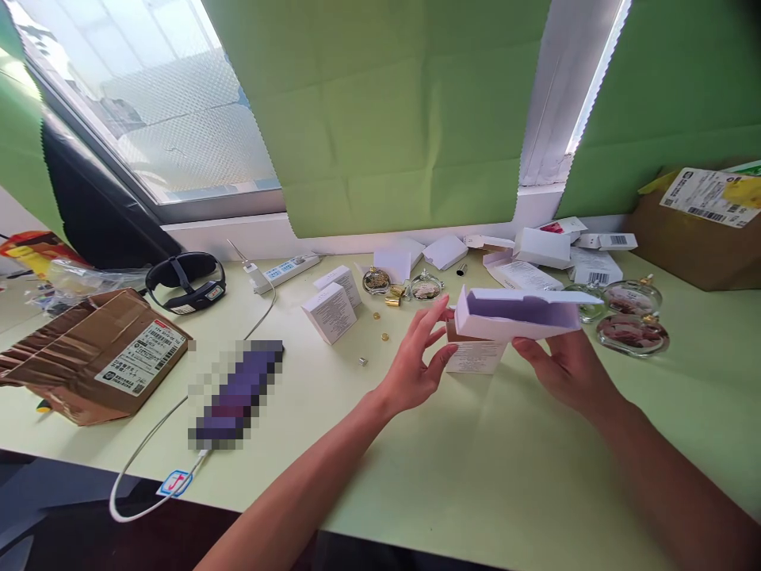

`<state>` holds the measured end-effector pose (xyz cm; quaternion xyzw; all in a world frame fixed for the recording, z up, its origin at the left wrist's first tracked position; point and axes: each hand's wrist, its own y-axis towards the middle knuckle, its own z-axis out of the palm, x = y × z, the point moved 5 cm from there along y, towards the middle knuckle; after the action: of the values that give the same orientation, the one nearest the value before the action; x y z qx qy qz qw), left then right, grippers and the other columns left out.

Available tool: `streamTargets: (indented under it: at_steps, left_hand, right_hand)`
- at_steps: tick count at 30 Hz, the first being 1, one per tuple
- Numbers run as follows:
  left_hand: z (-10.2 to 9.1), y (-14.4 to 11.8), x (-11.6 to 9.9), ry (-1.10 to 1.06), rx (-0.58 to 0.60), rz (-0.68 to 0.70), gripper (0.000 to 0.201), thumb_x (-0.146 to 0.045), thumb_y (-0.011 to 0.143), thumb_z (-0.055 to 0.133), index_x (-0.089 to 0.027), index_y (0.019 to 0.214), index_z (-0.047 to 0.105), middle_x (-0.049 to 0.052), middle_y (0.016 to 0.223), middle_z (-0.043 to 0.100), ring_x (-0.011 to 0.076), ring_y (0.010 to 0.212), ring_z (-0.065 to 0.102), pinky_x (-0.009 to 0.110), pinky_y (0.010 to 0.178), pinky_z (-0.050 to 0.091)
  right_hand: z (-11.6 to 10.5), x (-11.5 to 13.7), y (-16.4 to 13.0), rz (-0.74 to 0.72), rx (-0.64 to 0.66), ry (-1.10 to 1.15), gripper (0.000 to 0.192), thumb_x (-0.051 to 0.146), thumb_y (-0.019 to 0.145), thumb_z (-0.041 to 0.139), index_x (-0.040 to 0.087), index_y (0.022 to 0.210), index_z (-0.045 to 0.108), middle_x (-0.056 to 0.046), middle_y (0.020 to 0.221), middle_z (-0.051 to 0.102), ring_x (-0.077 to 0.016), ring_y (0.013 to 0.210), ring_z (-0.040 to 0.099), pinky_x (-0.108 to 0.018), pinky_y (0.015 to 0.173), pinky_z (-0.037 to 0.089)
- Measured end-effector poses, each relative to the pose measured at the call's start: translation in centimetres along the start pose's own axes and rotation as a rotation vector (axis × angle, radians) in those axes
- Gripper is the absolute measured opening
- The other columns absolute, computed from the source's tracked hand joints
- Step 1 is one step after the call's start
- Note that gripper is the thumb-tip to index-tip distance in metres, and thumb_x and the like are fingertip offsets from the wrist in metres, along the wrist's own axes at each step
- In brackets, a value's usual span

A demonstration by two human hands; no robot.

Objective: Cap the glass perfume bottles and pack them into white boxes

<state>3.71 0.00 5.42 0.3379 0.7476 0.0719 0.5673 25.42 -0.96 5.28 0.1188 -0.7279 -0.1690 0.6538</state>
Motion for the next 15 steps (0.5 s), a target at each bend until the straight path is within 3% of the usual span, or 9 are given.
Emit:
streamTargets:
  at_steps: [5, 10, 15]
  left_hand:
    - [0.18, -0.02, -0.07, -0.019, -0.008, 0.004, 0.065, -0.032, 0.098, 0.055, -0.044, 0.153, 0.023, 0.008, 0.149, 0.038, 0.0242, 0.137, 0.043, 0.045, 0.11, 0.049]
    - [0.22, 0.12, 0.04, -0.051, 0.0, 0.022, 0.063, -0.029, 0.097, 0.057, -0.043, 0.152, 0.028, 0.007, 0.143, 0.042, 0.023, 0.136, 0.044, 0.045, 0.111, 0.048]
    - [0.28, 0.11, 0.27, -0.078, -0.009, 0.035, 0.069, -0.026, 0.096, 0.059, -0.042, 0.153, 0.025, 0.007, 0.145, 0.042, 0.0223, 0.136, 0.044, 0.046, 0.111, 0.048]
  right_hand:
    - [-0.22, 0.36, 0.07, -0.071, 0.009, -0.148, 0.036, 0.049, 0.08, 0.075, 0.032, 0.11, 0.066, -0.005, 0.095, 0.07, -0.0314, 0.11, 0.062, -0.045, 0.095, 0.053]
    - [-0.38, 0.41, 0.48, -0.07, 0.073, -0.253, 0.035, 0.05, 0.086, 0.069, 0.033, 0.116, 0.063, -0.003, 0.095, 0.066, -0.026, 0.088, 0.061, -0.038, 0.072, 0.052]
    - [0.3, 0.21, 0.68, -0.046, 0.133, -0.241, 0.034, 0.049, 0.091, 0.063, 0.035, 0.122, 0.06, -0.003, 0.108, 0.064, -0.027, 0.102, 0.059, -0.04, 0.082, 0.05]
